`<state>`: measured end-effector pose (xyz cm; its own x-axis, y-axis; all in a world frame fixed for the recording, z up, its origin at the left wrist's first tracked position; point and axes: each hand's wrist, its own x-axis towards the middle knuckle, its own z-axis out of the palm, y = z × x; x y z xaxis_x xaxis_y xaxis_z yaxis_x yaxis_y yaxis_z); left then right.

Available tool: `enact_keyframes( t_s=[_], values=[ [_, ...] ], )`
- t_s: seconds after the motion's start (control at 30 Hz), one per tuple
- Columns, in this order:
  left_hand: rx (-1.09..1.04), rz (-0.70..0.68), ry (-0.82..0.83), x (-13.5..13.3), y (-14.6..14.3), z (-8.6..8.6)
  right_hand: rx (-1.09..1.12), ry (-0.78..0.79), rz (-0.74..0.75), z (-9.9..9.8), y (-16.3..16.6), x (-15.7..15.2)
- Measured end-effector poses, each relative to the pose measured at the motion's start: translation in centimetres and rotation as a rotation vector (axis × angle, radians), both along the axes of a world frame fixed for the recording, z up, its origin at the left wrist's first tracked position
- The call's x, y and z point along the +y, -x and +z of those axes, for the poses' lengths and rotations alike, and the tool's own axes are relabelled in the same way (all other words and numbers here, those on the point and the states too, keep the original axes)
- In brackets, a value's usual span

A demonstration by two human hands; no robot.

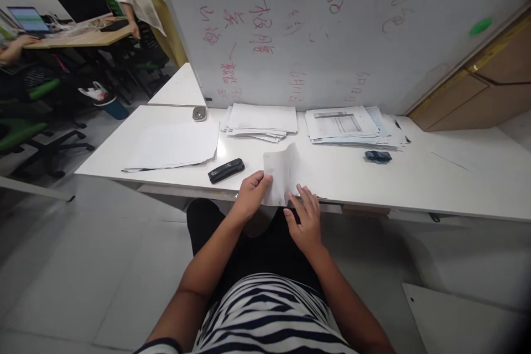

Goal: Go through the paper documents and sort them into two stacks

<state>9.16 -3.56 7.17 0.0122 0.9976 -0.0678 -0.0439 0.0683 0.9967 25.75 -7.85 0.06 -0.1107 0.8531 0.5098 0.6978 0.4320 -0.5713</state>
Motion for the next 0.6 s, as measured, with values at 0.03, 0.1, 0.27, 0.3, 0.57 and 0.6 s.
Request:
enact_keyframes(
  t_s=[0.03, 0.1, 0.27, 0.3, 0.57, 0.6],
  values=[
    [-0.021, -0.011, 0.016, 0.0, 0.3, 0.1, 0.036, 0.013, -0.005, -0.1, -0.3, -0.1],
    [-0.047, -0.052, 0.022, -0.2, 1.0, 0.4, 0.147, 0.04, -0.05, 0.0, -1.0, -0.1],
    [0.037, -0.153, -0.045, -0.8, 2.5, 1.7, 0.548, 0.121, -0.133, 1.3, -3.8, 2.5],
    [0.062, -0.166, -0.057, -0.8, 2.8, 1.9, 0.638, 0.134, -0.099, 1.7, -4.4, 3.4],
    [-0.017, -0.03, -0.144, -0.4, 2.2, 1.6, 1.012, 0.369, 0.146, 3.8, -6.7, 8.8],
    [-0.046, 0.023, -0.148, -0.2, 1.9, 1.5, 1.004, 0.35, 0.126, 4.3, -6.5, 8.9]
  ],
)
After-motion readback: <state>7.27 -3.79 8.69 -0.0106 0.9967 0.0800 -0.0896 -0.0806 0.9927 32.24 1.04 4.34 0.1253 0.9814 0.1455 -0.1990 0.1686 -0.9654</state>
